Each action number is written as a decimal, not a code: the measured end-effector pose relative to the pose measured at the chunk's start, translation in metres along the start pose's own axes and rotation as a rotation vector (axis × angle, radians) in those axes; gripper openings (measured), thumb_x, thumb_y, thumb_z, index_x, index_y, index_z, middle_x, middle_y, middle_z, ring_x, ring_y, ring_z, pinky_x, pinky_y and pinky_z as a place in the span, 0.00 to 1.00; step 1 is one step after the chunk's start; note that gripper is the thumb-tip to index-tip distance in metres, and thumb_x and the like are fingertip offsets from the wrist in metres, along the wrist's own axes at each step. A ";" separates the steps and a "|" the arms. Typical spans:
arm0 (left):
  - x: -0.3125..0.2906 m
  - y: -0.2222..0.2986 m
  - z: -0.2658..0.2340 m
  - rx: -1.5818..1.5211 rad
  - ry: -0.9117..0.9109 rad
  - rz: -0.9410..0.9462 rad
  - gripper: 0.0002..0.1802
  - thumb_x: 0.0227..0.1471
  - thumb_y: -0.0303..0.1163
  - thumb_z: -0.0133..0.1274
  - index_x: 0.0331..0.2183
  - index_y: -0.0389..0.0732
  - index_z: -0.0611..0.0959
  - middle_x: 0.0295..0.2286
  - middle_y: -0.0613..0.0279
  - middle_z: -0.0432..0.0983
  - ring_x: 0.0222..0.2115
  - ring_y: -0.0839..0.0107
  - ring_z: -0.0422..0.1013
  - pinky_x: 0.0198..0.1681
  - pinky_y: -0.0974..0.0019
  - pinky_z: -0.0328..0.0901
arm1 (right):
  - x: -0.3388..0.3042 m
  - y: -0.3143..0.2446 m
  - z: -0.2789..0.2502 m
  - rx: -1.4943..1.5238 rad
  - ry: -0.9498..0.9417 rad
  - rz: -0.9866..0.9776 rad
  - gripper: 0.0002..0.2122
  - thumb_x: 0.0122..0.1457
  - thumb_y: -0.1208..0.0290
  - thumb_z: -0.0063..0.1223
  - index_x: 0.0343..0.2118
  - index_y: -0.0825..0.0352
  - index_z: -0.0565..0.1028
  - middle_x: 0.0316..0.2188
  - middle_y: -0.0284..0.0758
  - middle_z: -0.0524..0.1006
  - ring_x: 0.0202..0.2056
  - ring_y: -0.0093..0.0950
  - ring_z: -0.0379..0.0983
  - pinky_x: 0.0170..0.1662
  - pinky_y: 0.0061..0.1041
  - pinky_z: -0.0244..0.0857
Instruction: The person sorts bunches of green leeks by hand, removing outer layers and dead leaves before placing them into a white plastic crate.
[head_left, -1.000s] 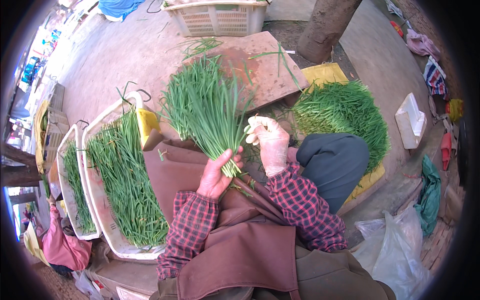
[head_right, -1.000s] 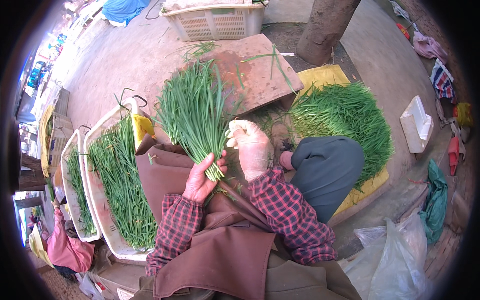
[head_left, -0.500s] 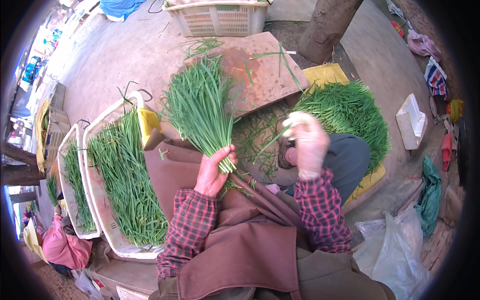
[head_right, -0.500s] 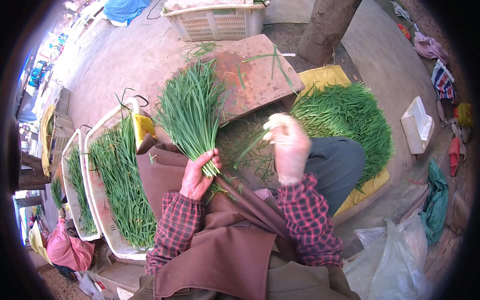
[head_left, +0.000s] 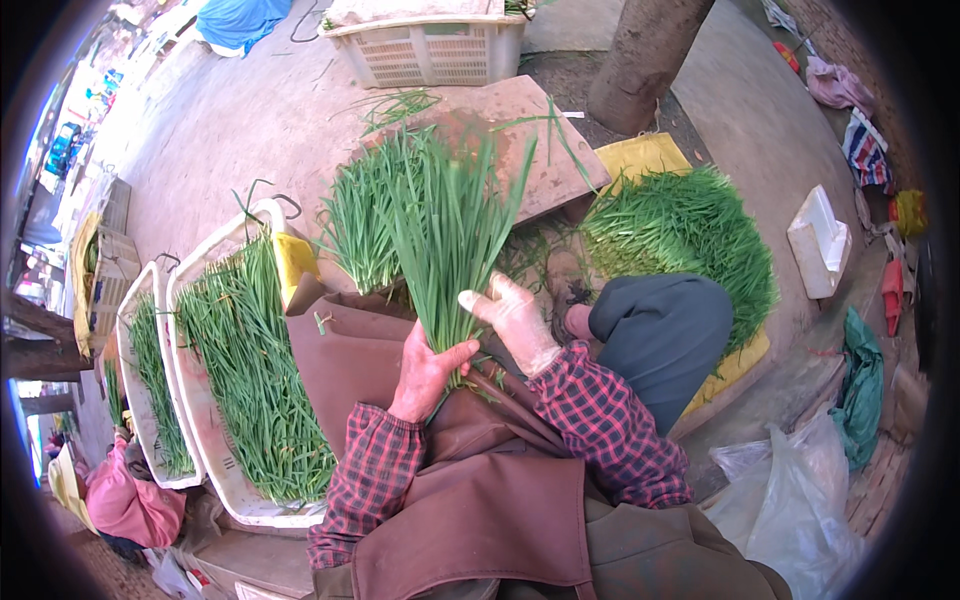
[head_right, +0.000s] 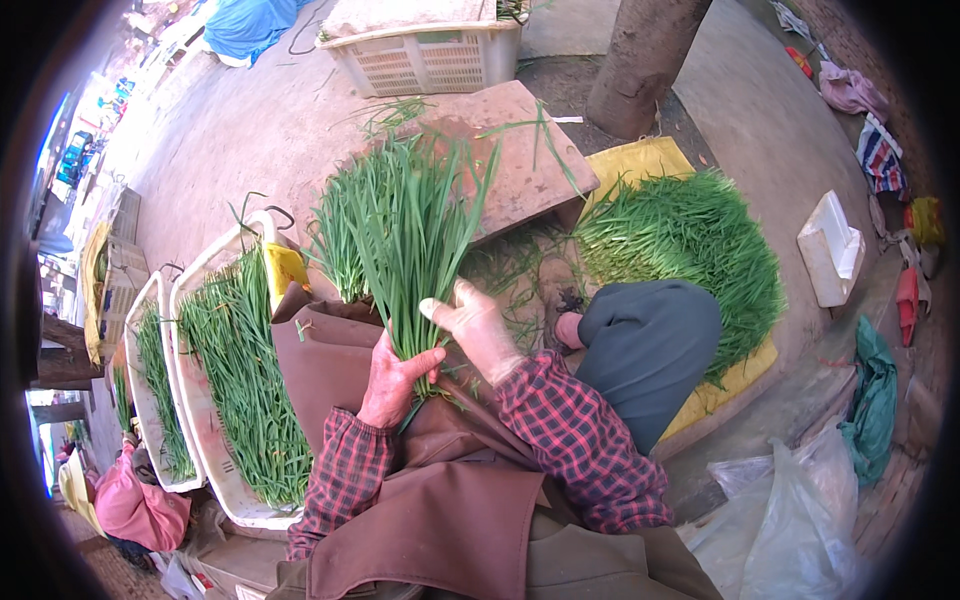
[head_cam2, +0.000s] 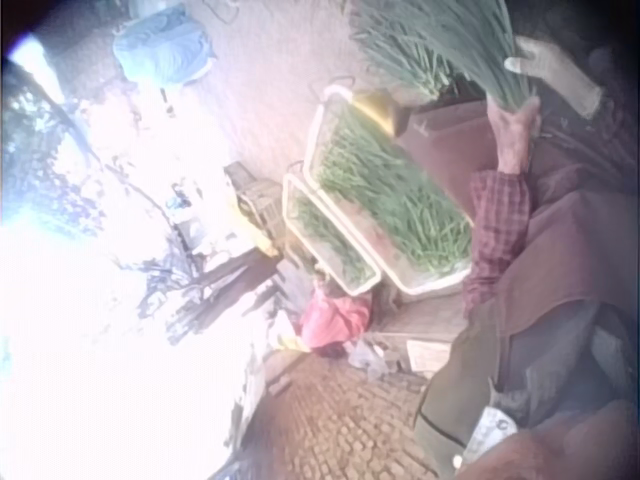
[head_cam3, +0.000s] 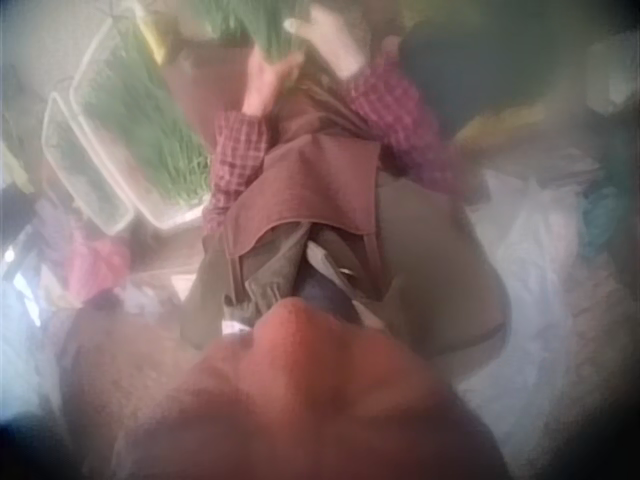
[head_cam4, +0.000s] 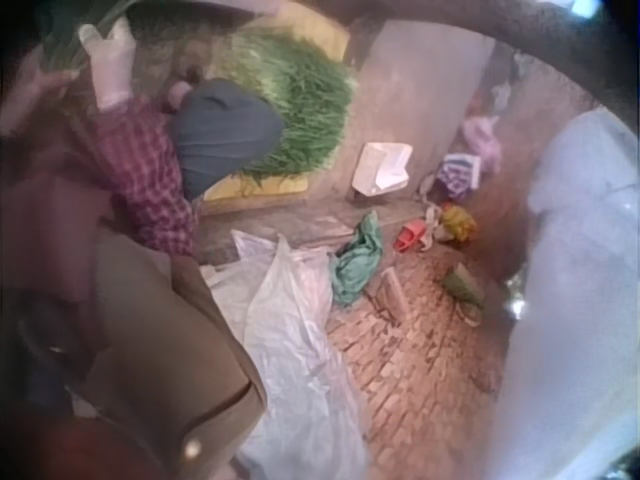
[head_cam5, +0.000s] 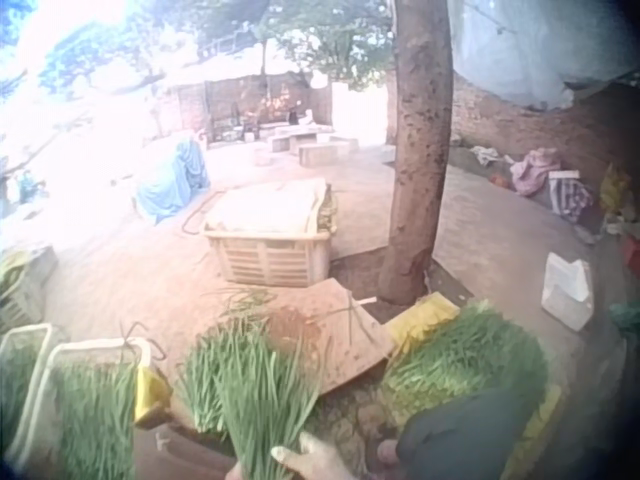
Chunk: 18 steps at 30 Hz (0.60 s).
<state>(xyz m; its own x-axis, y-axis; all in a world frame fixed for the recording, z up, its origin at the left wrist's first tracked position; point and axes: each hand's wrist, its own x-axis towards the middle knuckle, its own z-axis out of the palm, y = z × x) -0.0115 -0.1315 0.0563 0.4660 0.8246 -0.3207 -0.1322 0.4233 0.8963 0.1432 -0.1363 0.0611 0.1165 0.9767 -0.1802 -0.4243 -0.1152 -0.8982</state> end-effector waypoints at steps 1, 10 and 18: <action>0.000 -0.002 0.000 0.043 0.010 0.001 0.25 0.51 0.18 0.59 0.51 0.39 0.70 0.31 0.66 0.73 0.24 0.79 0.69 0.27 0.74 0.66 | -0.005 -0.001 0.001 -0.019 -0.023 -0.032 0.18 0.61 0.72 0.59 0.53 0.71 0.71 0.43 0.32 0.78 0.45 0.22 0.73 0.52 0.24 0.66; -0.001 0.001 0.008 0.897 0.031 0.220 0.61 0.45 0.23 0.63 0.68 0.45 0.39 0.46 0.35 0.72 0.45 0.40 0.72 0.45 0.53 0.68 | 0.006 0.025 0.006 0.057 0.234 0.072 0.11 0.57 0.75 0.62 0.43 0.69 0.78 0.37 0.31 0.81 0.37 0.21 0.75 0.44 0.23 0.69; -0.006 0.030 0.002 0.443 -0.055 0.078 0.68 0.43 0.29 0.70 0.67 0.36 0.36 0.54 0.47 0.66 0.53 0.65 0.66 0.57 0.62 0.63 | -0.004 0.023 0.011 0.008 0.209 0.080 0.14 0.58 0.76 0.61 0.47 0.71 0.76 0.37 0.33 0.82 0.34 0.20 0.76 0.39 0.21 0.71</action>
<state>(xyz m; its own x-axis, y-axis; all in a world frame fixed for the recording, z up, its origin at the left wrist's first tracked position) -0.0163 -0.1246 0.0857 0.5172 0.8212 -0.2410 0.2125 0.1496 0.9656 0.1226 -0.1406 0.0456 0.2655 0.9055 -0.3311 -0.4467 -0.1888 -0.8745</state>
